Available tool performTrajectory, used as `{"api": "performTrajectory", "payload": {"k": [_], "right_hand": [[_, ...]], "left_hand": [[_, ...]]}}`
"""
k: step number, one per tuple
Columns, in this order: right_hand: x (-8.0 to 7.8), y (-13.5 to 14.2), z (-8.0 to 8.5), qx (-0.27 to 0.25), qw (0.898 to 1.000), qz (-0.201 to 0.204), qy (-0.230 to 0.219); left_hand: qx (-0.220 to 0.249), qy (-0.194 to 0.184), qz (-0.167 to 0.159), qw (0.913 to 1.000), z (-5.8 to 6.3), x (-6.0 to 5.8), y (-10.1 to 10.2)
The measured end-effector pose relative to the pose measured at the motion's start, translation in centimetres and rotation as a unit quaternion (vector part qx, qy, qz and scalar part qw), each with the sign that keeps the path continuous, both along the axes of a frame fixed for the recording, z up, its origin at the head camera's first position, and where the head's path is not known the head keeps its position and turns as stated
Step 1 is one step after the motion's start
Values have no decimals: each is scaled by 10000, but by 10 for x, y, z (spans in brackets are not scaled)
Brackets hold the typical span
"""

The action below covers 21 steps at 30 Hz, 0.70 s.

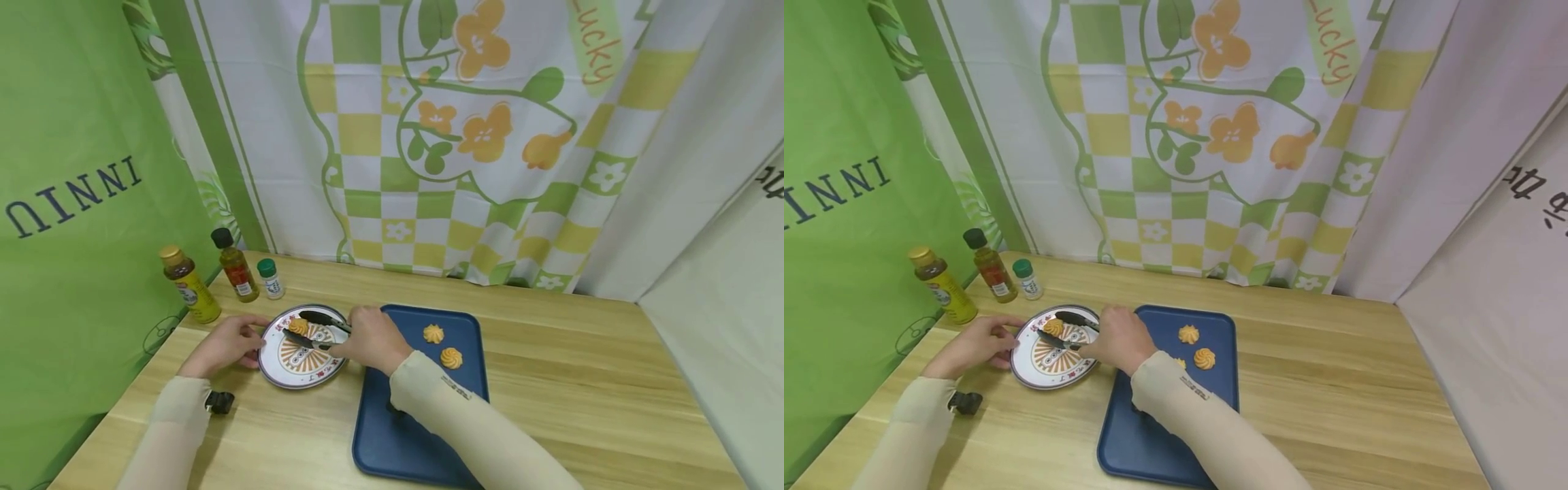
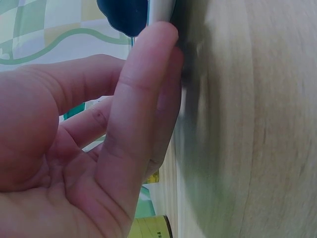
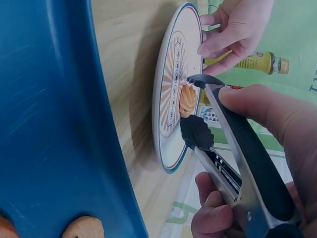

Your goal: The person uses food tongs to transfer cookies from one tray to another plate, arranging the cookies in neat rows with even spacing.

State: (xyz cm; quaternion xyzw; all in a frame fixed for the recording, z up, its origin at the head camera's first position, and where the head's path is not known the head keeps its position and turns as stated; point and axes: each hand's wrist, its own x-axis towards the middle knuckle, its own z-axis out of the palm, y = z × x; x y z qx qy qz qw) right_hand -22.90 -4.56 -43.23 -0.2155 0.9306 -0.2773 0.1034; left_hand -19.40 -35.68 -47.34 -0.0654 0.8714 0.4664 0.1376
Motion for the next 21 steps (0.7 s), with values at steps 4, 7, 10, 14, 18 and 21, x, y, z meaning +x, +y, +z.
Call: {"api": "performTrajectory", "payload": {"k": [4, 7, 10, 14, 18, 21], "right_hand": [[3, 1, -1, 48, 10000, -65, 58], [5, 3, -2, 28, 9999, -103, 64], [6, 8, -2, -38, 9999, -148, 38], [8, 17, -1, -88, 9996, -230, 123], [10, 25, 0, -112, 9992, -286, 268], [12, 32, 1, -131, 9987, -326, 368]], "left_hand": [[15, -10, -11, 10000, 1, 1, 0], [27, -28, -8, 10000, 1, 2, 0], [40, -38, 2, 10000, 2, 3, 0], [25, -19, -26, 10000, 2, 2, 1], [-22, -4, -35, 10000, 1, 0, 1], [13, -30, 13, 10000, 0, -1, 1]]}}
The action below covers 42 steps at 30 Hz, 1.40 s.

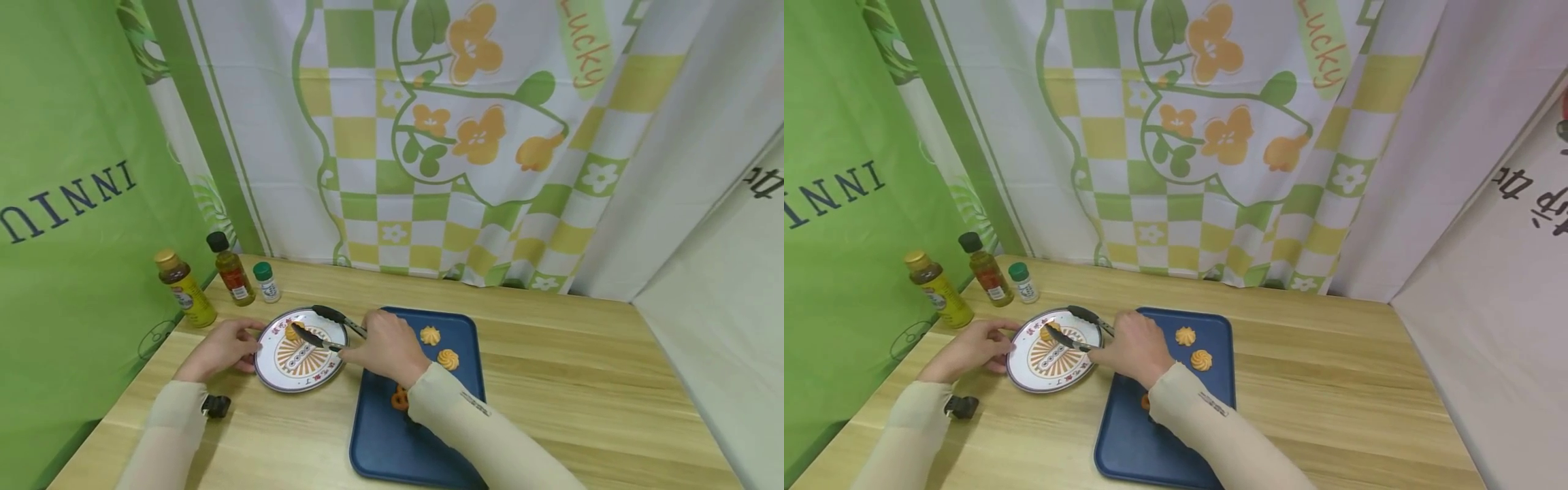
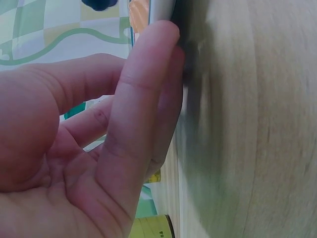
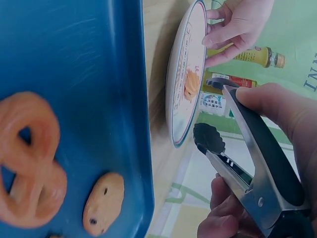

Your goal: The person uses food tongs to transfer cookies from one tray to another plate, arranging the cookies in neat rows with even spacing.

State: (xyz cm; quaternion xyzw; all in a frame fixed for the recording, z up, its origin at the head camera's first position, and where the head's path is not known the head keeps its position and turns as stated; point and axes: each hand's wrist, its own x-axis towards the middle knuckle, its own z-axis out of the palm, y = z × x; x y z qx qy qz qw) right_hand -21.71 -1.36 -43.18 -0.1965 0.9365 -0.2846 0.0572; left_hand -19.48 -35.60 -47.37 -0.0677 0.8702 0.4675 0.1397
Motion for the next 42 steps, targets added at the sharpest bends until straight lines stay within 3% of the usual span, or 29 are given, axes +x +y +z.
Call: {"api": "performTrajectory", "payload": {"k": [12, 22, 26, 42], "right_hand": [[8, 47, 0, -178, 9995, -250, -85], [18, 95, -7, 2, 9967, -788, -183], [21, 112, -9, 36, 9965, -836, -10], [30, 174, -2, 383, 9928, -1131, -87]], "left_hand": [[45, -5, 53, 10000, -1, 0, 0], [-19, -68, -27, 10000, 1, 2, 1], [-25, -42, -40, 10000, 1, 2, 1], [-83, -108, -4, 9999, 2, 2, 1]]}}
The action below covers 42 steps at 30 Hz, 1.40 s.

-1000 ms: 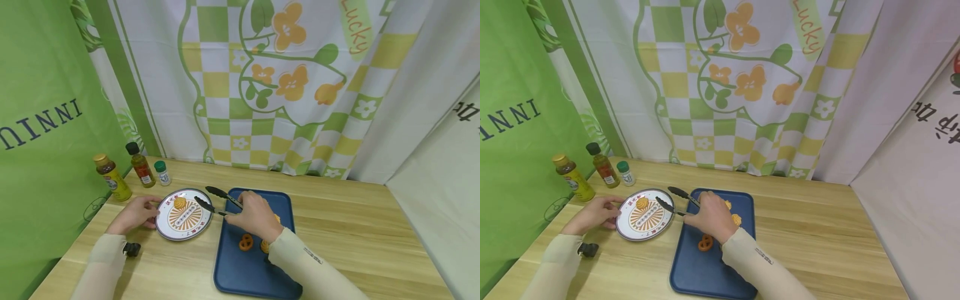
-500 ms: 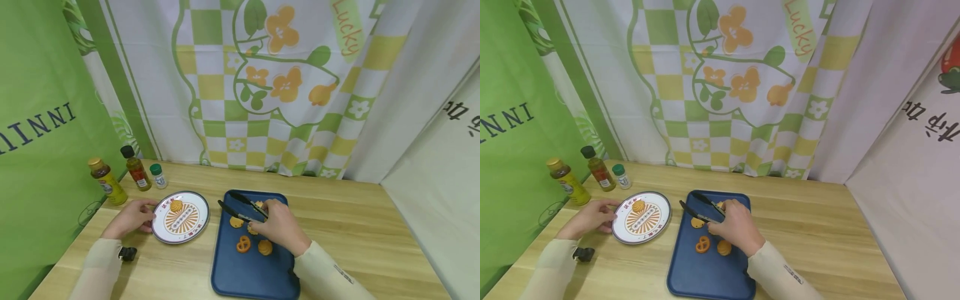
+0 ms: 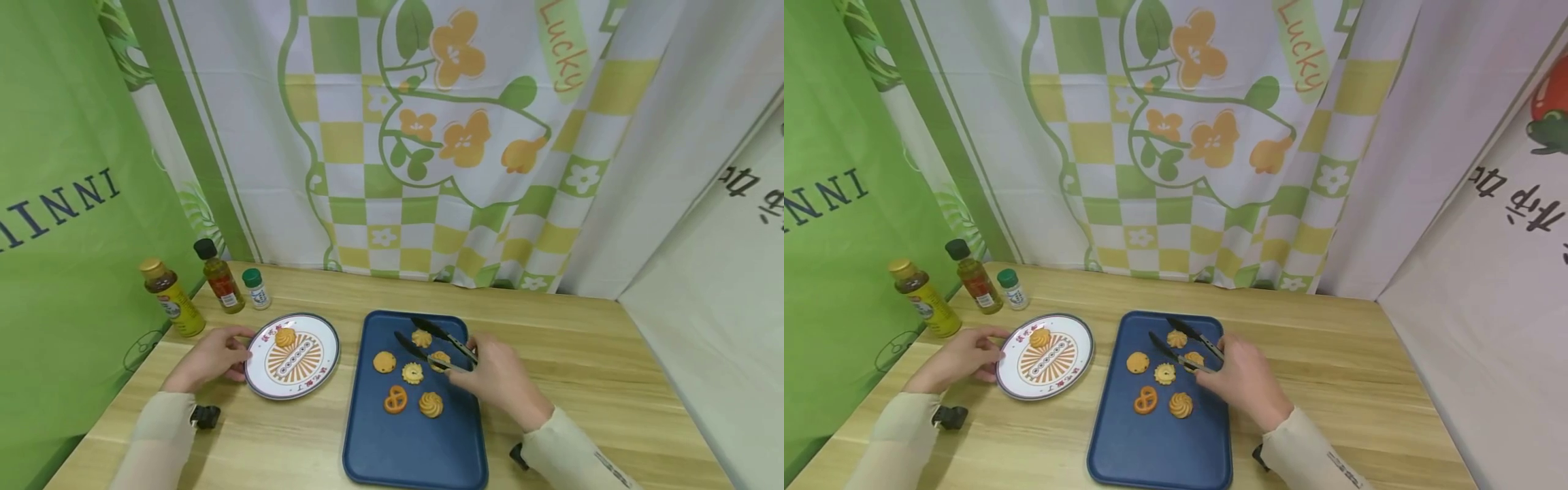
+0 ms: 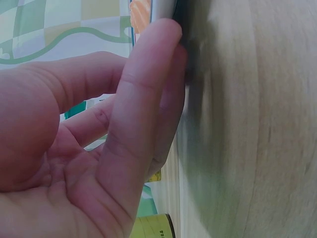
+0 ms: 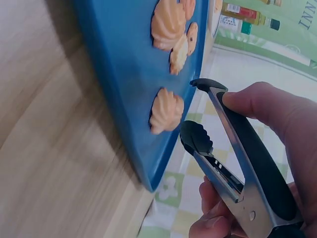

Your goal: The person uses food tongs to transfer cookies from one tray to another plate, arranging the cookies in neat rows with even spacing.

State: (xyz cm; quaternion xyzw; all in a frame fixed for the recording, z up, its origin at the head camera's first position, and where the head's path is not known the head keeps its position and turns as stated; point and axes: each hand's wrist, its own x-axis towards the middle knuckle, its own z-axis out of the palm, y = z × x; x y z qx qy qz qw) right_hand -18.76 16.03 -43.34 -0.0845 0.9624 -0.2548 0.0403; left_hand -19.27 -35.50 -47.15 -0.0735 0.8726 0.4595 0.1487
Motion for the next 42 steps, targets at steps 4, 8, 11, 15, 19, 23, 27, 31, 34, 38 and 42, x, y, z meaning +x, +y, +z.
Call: {"api": "performTrajectory", "payload": {"k": [4, 8, 11, 15, 19, 23, 27, 31, 34, 38, 42], "right_hand": [[3, 10, 2, 30, 9999, -96, -62], [4, 18, 2, 138, 9997, -170, -65], [5, 22, 1, 246, 9995, -188, -108], [5, 24, 1, 361, 9992, -149, -90], [5, 25, 3, 428, 9990, -106, -79], [6, 25, 5, 468, 9988, -81, -76], [7, 25, 6, 493, 9987, -59, -59], [7, 26, 6, 492, 9988, -29, -73], [7, 26, 6, 470, 9989, -7, -66], [5, 25, 7, 477, 9989, 12, -20], [5, 24, 7, 524, 9986, -17, -21]], "left_hand": [[26, 8, 16, 10000, -1, -1, -1], [64, -4, 22, 10000, -2, -1, -2], [78, -5, -4, 10000, -3, -1, -2], [80, 11, -40, 10000, -3, -2, -2], [54, 14, -82, 10000, -2, -2, -1], [9, 20, -96, 10000, -1, -2, 1], [22, 48, -107, 9999, -1, -2, 1], [32, 44, -90, 9999, -2, -1, 0], [6, 21, -60, 10000, -3, -1, -1], [-18, 5, -48, 10000, -4, -1, -1], [-8, 25, -72, 10000, -4, -2, -2]]}}
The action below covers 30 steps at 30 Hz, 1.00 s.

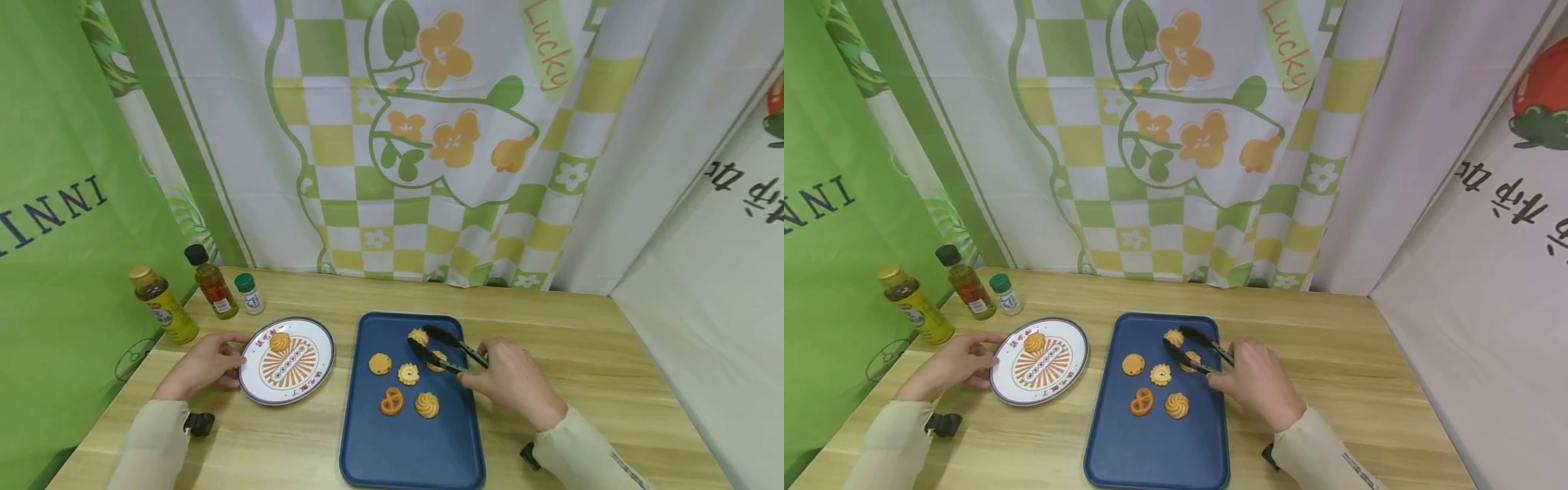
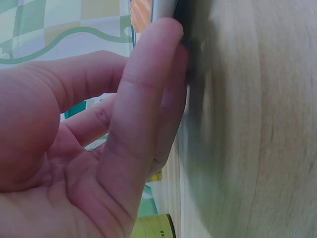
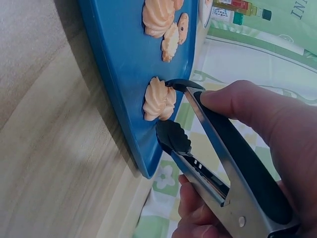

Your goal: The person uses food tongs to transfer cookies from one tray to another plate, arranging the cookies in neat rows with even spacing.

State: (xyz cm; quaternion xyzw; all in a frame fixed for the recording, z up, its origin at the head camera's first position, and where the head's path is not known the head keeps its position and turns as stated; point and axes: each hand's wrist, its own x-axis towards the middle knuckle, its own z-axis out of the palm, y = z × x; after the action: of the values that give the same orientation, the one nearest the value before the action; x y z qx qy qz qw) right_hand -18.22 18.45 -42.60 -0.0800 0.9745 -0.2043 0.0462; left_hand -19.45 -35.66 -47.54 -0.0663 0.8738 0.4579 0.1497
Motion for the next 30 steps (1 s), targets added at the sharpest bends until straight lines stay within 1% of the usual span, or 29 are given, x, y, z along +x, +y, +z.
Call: {"api": "performTrajectory", "payload": {"k": [5, 16, 19, 23, 30], "right_hand": [[1, -1, 0, -60, 9999, -57, -77], [2, -1, -1, -213, 9997, -78, -70], [0, -2, -1, -203, 9998, -44, -11], [-1, -6, 0, -182, 9998, 2, 26], [-5, -17, 1, -300, 9995, 44, 28]], "left_hand": [[13, 15, 5, 10000, 1, 1, 1], [39, 24, 42, 10000, 2, 2, 2], [29, 44, 38, 10000, 3, 2, 3], [13, 63, 26, 10000, 4, 3, 3], [2, 42, 62, 10000, 3, 3, 4]]}}
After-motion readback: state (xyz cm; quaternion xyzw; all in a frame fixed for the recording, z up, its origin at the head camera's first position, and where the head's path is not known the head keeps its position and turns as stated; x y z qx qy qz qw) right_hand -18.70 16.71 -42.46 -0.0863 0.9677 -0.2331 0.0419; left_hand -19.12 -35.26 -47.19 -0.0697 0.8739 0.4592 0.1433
